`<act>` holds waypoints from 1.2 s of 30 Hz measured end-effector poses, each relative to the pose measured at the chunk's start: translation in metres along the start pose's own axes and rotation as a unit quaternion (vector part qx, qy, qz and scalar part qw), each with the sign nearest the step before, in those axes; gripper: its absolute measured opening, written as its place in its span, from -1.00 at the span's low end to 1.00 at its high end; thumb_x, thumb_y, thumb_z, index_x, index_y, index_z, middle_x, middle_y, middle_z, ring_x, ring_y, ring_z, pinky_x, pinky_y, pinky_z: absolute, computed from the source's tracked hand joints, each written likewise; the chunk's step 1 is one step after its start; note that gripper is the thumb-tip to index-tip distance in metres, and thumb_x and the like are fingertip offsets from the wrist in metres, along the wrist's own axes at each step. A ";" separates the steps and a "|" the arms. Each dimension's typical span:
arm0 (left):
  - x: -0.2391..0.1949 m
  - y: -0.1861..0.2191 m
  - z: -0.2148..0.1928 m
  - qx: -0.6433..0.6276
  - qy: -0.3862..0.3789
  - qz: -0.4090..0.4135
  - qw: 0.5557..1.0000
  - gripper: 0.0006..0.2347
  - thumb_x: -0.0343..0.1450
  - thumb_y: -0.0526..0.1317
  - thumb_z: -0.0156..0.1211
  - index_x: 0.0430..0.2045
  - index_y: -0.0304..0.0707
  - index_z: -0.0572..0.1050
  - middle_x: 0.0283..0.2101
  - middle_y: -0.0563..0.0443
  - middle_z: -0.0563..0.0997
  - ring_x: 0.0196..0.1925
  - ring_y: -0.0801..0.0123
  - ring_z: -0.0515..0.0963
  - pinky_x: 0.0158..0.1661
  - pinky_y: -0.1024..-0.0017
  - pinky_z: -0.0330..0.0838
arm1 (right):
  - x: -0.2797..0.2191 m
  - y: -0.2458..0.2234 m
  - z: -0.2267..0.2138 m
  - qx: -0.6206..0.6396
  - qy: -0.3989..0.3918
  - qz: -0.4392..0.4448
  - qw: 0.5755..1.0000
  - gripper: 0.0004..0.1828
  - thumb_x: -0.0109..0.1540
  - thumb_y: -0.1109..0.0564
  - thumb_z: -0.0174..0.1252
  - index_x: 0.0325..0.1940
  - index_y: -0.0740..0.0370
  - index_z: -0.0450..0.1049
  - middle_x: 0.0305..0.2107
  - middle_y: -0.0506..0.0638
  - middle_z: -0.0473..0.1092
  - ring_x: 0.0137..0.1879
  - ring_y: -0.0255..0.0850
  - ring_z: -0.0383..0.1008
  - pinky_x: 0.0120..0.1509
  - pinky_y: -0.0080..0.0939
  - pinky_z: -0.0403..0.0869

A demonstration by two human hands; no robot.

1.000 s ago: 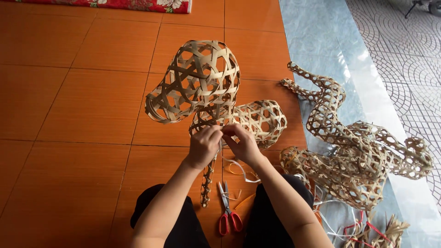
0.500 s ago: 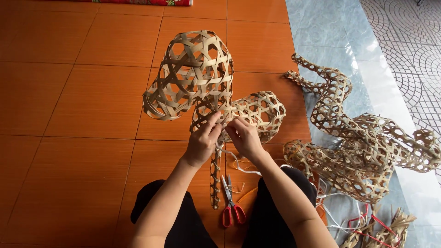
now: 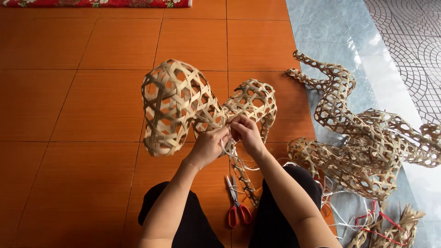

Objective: Trimming excess material from a woven bamboo horse and tying components together with string

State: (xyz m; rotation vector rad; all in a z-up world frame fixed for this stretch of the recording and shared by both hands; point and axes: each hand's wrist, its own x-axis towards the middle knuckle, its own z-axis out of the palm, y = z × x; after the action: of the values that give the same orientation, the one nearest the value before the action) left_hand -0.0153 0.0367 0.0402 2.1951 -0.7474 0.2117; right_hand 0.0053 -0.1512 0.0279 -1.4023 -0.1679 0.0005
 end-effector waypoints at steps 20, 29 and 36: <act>0.006 -0.068 0.028 0.217 0.008 -0.001 0.976 -0.88 0.52 -0.30 0.13 -0.34 0.05 0.56 -0.43 0.08 0.67 -0.32 0.08 0.76 -0.24 0.15 0.67 | -0.004 0.030 0.005 -0.547 -0.087 -0.233 0.799 -0.97 0.36 0.19 0.00 -0.12 0.15 0.29 -0.32 0.10 0.33 -0.54 0.22 0.54 -0.40 0.19 0.53; 0.011 -0.033 -0.004 0.108 0.020 0.003 0.994 -0.86 0.54 -0.46 0.18 -0.13 -0.24 0.62 -0.16 -0.16 0.74 0.00 0.05 0.75 0.06 0.20 0.67 | -0.012 -0.008 0.014 -0.149 -0.121 -0.176 0.966 -0.88 0.39 0.27 0.25 -0.21 0.36 0.47 0.07 0.26 0.46 0.16 0.08 0.51 0.21 0.09 0.55; 0.009 -0.061 0.019 0.142 0.082 0.038 0.986 -0.85 0.45 -0.49 0.32 -0.22 -0.24 0.63 -0.28 -0.07 0.70 -0.08 0.07 0.75 -0.03 0.23 0.68 | -0.002 0.008 0.009 -0.122 -0.109 -0.131 0.978 -0.89 0.38 0.24 0.30 -0.16 0.39 0.58 0.10 0.21 0.48 0.11 -0.02 0.54 0.15 0.08 0.60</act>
State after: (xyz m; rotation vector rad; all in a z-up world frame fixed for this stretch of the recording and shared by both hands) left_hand 0.0261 0.0504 -0.0079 2.3812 -0.7466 0.5606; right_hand 0.0026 -0.1410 0.0214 -1.6146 -0.5514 -0.0875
